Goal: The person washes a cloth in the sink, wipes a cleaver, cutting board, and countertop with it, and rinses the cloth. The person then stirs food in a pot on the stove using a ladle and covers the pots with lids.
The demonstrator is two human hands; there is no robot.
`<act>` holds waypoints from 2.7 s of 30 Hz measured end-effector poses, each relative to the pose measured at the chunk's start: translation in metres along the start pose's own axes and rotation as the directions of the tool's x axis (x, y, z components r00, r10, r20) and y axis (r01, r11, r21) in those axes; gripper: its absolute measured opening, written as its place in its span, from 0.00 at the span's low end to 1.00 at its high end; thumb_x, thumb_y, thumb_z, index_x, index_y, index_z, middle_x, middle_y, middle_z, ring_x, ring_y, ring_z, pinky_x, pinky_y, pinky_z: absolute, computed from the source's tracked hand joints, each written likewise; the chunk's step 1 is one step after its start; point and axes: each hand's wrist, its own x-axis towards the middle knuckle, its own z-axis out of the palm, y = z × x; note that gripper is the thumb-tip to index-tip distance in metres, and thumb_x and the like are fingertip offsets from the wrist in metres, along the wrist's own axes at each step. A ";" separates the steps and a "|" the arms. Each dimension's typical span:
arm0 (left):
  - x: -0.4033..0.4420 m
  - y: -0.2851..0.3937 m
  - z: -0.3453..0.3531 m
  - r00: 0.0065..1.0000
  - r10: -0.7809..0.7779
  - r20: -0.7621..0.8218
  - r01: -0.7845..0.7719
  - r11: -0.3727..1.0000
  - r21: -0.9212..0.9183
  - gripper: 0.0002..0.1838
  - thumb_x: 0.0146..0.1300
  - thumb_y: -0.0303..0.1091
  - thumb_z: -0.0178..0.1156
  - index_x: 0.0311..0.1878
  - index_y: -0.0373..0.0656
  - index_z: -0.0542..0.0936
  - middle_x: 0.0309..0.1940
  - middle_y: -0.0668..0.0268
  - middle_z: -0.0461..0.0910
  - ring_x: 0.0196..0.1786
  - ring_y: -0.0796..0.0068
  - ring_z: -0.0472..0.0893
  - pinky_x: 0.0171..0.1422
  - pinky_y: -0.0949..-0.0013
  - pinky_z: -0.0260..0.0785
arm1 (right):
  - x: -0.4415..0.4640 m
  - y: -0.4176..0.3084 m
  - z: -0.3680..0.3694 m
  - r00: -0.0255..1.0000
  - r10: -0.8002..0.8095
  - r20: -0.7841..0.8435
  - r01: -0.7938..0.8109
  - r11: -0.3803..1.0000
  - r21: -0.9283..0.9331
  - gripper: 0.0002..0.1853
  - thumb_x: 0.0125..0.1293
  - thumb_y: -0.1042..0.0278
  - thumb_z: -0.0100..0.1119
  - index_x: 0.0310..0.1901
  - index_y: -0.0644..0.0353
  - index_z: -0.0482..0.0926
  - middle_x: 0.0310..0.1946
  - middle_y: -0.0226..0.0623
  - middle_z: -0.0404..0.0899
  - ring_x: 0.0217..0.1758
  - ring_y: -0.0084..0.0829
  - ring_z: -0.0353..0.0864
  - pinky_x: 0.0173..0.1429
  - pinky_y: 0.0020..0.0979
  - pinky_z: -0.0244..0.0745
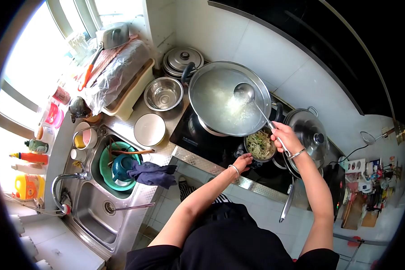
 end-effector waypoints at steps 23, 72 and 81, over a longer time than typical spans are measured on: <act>-0.107 0.032 0.007 0.932 0.124 0.340 -0.135 0.991 0.010 0.25 0.70 0.44 0.49 0.66 0.43 0.64 0.62 0.66 0.70 0.60 0.72 0.72 0.62 0.65 0.65 | 0.040 0.030 -0.004 0.882 0.175 0.438 -0.404 0.760 0.508 0.12 0.69 0.65 0.47 0.45 0.67 0.68 0.28 0.27 0.68 0.17 0.07 0.61 0.15 0.13 0.57; -0.211 0.068 -0.105 0.828 0.548 -0.116 -0.548 0.748 -0.375 0.25 0.67 0.38 0.52 0.65 0.40 0.65 0.63 0.64 0.68 0.62 0.73 0.70 0.62 0.66 0.64 | 0.057 0.117 0.197 0.683 -0.717 0.140 0.691 0.572 -0.443 0.13 0.61 0.65 0.61 0.45 0.58 0.74 0.32 0.40 0.79 0.32 0.39 0.81 0.34 0.34 0.74; -0.159 0.053 -0.158 0.855 0.352 -0.380 -0.484 0.805 -0.344 0.29 0.65 0.39 0.54 0.68 0.47 0.61 0.63 0.70 0.67 0.66 0.75 0.63 0.64 0.57 0.55 | 0.130 0.175 0.223 0.696 -0.700 0.162 0.640 0.501 -0.582 0.15 0.53 0.67 0.64 0.43 0.56 0.74 0.37 0.38 0.79 0.42 0.42 0.79 0.44 0.38 0.73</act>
